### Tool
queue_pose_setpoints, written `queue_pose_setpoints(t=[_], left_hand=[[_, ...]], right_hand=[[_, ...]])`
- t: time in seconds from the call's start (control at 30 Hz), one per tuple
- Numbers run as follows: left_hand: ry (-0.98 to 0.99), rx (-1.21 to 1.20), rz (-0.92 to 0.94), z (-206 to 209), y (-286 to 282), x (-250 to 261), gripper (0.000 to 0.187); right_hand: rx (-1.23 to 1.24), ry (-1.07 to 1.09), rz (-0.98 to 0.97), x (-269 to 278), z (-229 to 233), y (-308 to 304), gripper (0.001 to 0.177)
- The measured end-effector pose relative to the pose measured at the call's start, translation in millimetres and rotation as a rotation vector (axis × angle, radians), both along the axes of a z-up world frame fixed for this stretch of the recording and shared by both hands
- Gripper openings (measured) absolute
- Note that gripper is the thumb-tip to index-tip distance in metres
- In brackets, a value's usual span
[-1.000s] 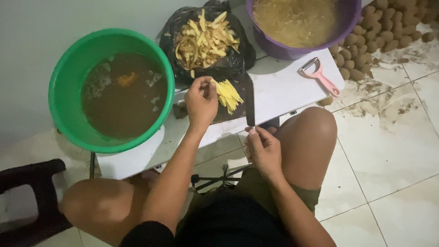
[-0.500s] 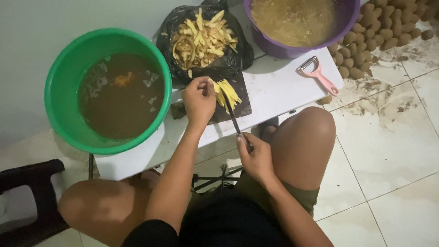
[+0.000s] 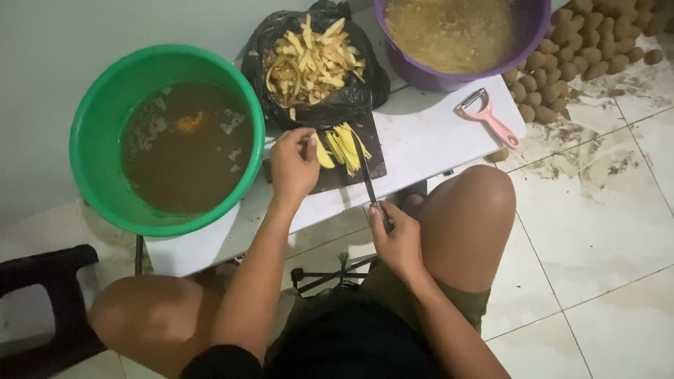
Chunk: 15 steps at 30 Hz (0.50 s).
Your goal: Slicing peeled potatoes into thin strips for french fries using a knife on a cutting board.
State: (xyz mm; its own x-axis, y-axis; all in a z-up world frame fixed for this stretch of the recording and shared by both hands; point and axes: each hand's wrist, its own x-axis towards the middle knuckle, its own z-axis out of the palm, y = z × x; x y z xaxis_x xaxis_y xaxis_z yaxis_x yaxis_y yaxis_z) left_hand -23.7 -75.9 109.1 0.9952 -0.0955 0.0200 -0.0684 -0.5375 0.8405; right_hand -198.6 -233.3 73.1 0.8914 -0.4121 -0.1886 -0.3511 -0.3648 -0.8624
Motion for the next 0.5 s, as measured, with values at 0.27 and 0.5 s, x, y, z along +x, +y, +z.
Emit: queue_pose_setpoints(t=[0.27,0.5], left_hand=[[0.107,-0.060,0.039,-38.9,20.2,-8.3,0.021],[-0.091,0.164,-0.056,-21.1,29.2,-14.9,0.032]], right_hand=[[0.024,0.040,0.116,-0.7,-15.4,12.9,0.033],[-0.058,0.055,0.189,1.5,-14.1,16.4,0.031]])
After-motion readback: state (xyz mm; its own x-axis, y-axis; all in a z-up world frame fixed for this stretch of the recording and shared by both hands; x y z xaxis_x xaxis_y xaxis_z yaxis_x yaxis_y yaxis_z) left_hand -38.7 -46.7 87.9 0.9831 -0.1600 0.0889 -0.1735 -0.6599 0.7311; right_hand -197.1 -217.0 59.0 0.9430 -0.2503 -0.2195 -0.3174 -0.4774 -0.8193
